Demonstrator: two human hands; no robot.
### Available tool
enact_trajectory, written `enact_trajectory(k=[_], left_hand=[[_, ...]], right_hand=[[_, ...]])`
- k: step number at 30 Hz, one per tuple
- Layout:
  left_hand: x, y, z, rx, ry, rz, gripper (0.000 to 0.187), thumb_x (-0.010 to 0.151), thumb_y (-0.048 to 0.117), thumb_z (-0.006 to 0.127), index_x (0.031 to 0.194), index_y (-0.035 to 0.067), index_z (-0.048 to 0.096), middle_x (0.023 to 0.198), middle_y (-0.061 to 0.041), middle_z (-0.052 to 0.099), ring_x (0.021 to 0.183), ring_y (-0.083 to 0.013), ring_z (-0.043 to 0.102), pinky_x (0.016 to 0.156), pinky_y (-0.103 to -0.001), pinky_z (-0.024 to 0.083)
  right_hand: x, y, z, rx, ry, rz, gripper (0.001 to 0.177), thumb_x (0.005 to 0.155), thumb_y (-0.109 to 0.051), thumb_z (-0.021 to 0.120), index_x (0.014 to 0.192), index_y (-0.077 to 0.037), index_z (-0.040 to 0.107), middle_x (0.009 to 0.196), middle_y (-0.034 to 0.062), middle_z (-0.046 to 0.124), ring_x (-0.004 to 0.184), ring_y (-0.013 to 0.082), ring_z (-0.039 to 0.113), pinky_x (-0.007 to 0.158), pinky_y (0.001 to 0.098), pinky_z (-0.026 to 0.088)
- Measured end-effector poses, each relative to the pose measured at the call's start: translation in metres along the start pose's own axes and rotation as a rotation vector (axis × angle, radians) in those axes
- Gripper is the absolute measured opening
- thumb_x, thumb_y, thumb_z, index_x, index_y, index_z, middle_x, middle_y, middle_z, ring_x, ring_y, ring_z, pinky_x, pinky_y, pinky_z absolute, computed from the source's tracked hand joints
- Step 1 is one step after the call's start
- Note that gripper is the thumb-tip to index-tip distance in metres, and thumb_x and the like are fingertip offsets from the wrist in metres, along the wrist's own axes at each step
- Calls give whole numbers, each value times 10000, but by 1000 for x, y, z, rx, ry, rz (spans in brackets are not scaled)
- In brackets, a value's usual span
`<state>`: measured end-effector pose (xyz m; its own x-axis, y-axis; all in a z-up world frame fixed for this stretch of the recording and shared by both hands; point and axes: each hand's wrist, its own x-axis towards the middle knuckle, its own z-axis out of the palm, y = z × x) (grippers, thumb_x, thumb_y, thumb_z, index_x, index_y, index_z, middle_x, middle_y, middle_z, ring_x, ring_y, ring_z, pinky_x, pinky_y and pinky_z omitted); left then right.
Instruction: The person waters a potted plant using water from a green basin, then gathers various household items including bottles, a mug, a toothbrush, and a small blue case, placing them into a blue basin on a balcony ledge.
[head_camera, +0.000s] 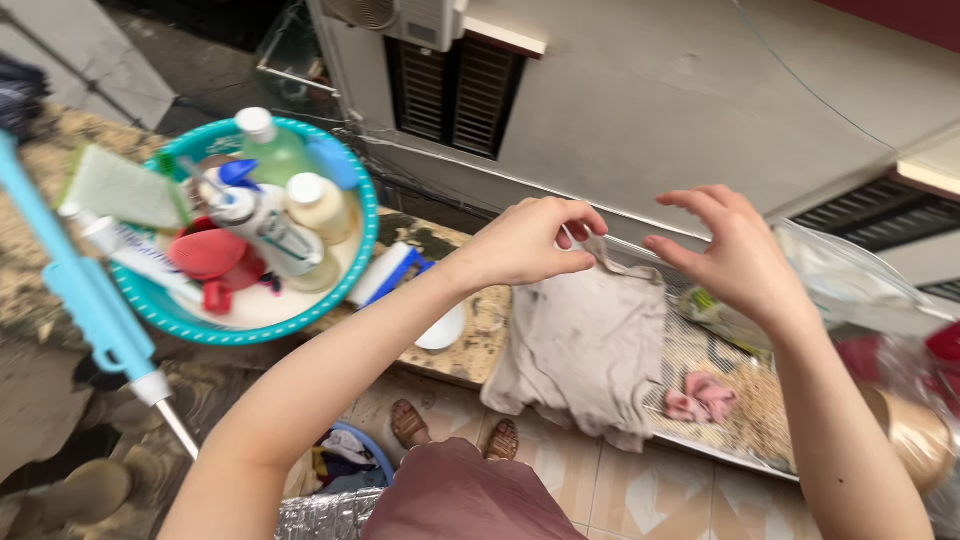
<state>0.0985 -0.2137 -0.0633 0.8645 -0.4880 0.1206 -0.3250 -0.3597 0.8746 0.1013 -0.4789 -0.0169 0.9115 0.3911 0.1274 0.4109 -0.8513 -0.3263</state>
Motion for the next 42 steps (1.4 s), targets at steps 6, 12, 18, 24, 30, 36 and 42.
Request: enact_trajectory(k=[6, 12, 18, 24, 30, 36, 42], left_hand=[[123, -2, 129, 31, -93, 98, 744, 730, 384, 831, 1386, 152, 569, 1236, -141, 673, 1170, -275, 652, 980, -392, 525], [223, -2, 219, 196, 30, 180, 951, 644, 377, 903, 1444, 126, 456, 1373, -176, 559, 1296, -370, 511, 1007, -447, 444], [255, 4, 243, 289, -103, 148, 572, 746, 371, 843, 1241, 148, 664, 1207, -111, 696, 1161, -301, 650, 986, -420, 513], [233, 16, 225, 274, -137, 149, 200, 807, 276, 759, 963, 160, 805, 919, -101, 776, 923, -293, 740, 828, -418, 574], [225, 33, 182, 287, -99, 192, 216, 799, 286, 743, 959, 158, 811, 906, -99, 780, 884, -282, 750, 805, -412, 583], [201, 65, 129, 520, -166, 388, 621, 641, 453, 871, 1176, 179, 715, 1122, -104, 700, 1107, -302, 656, 866, -461, 540], [145, 93, 91, 606, -302, 174, 773, 594, 524, 889, 1247, 174, 669, 1126, -90, 701, 1037, -285, 694, 842, -450, 573]], right_hand=[[-71, 155, -57, -143, 30, 251, 856, 728, -435, 847, 1471, -123, 558, 1470, 241, 506, 1401, 431, 414, 1100, 525, 396], [-90, 279, -45, -192, 9, 324, 1021, 694, -457, 891, 1544, -91, 460, 1497, 278, 475, 1385, 445, 436, 1104, 504, 399], [-100, 310, -44, 45, -151, 484, 687, 791, -397, 818, 1400, -122, 657, 1039, 180, 762, 969, 284, 717, 903, 402, 545], [-112, 290, -53, 134, -149, 338, 364, 869, -300, 782, 1144, -62, 753, 920, 129, 788, 819, 222, 714, 782, 354, 563], [-100, 246, -78, 122, -37, 278, 259, 888, -256, 758, 1073, -78, 794, 955, 98, 762, 847, 190, 713, 760, 348, 557], [-71, 171, -101, 68, -68, 139, 213, 894, -217, 746, 1051, -84, 804, 874, 75, 738, 751, 222, 700, 709, 353, 547], [-27, 92, -97, 42, -92, -193, 199, 884, -224, 773, 991, -57, 791, 814, 86, 700, 733, 237, 647, 659, 364, 520]])
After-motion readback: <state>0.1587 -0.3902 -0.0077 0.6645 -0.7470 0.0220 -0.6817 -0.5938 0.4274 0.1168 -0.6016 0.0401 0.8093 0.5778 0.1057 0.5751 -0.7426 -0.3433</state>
